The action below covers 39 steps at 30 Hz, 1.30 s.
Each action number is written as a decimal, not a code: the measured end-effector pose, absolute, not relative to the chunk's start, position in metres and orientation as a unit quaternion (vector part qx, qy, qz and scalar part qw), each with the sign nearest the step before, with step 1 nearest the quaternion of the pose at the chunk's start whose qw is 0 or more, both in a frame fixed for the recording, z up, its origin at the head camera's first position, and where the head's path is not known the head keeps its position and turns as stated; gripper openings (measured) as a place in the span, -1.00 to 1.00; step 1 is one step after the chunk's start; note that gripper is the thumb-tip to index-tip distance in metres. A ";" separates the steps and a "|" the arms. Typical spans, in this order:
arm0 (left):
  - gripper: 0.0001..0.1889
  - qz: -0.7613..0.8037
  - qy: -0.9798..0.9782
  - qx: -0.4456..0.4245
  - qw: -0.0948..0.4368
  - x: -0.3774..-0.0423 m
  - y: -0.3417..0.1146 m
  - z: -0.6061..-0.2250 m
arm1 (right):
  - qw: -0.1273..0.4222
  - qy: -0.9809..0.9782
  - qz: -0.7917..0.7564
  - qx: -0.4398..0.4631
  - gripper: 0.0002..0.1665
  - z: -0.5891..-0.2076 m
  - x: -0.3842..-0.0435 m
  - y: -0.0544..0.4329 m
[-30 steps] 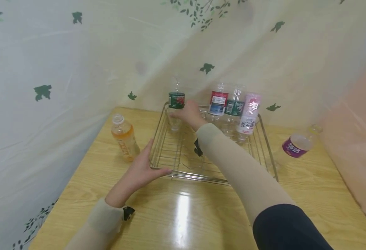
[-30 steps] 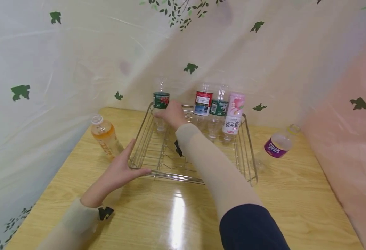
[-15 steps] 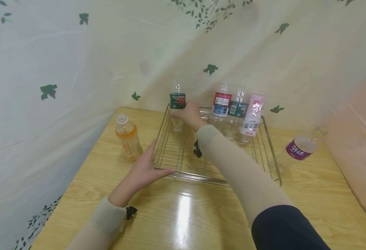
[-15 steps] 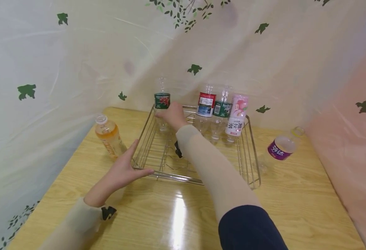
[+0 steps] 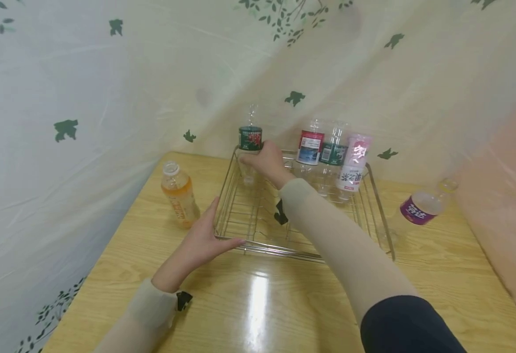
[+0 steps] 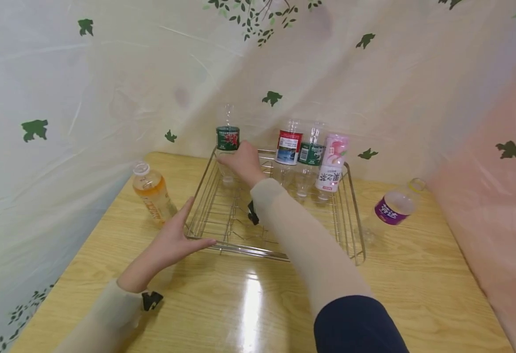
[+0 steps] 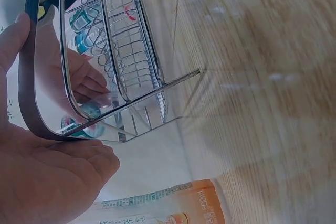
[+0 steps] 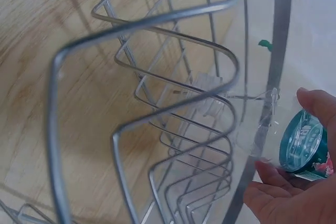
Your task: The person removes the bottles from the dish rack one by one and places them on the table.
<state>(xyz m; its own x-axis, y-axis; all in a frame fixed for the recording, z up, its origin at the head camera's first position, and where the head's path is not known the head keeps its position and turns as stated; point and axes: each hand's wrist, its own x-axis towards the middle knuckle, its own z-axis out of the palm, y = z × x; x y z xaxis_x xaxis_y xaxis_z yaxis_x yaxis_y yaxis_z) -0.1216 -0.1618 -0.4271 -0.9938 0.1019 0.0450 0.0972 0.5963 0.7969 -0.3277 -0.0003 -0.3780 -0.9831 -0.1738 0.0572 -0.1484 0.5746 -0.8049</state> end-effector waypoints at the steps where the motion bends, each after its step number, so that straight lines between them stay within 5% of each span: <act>1: 0.34 0.445 0.894 0.056 0.002 -0.121 -0.162 -0.427 | 0.009 0.887 -0.451 -0.094 -0.37 -0.377 -0.327 0.000; 13: 0.35 0.443 0.894 0.061 -0.005 -0.121 -0.161 -0.426 | 0.012 0.881 -0.462 -0.104 -0.20 -0.359 -0.313 0.013; 39: 0.38 0.440 0.896 0.059 -0.005 -0.119 -0.158 -0.425 | 0.011 0.863 -0.485 -0.139 -0.31 -0.337 -0.283 0.043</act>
<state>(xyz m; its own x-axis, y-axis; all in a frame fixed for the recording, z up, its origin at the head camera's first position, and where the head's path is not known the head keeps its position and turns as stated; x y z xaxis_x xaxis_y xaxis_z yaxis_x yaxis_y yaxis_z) -0.1192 -0.1582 -0.4252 -0.9930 0.1013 0.0607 0.1099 0.6053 0.7884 -0.2831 0.0426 -0.3369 -0.9611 -0.2504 0.1167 -0.2300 0.4911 -0.8402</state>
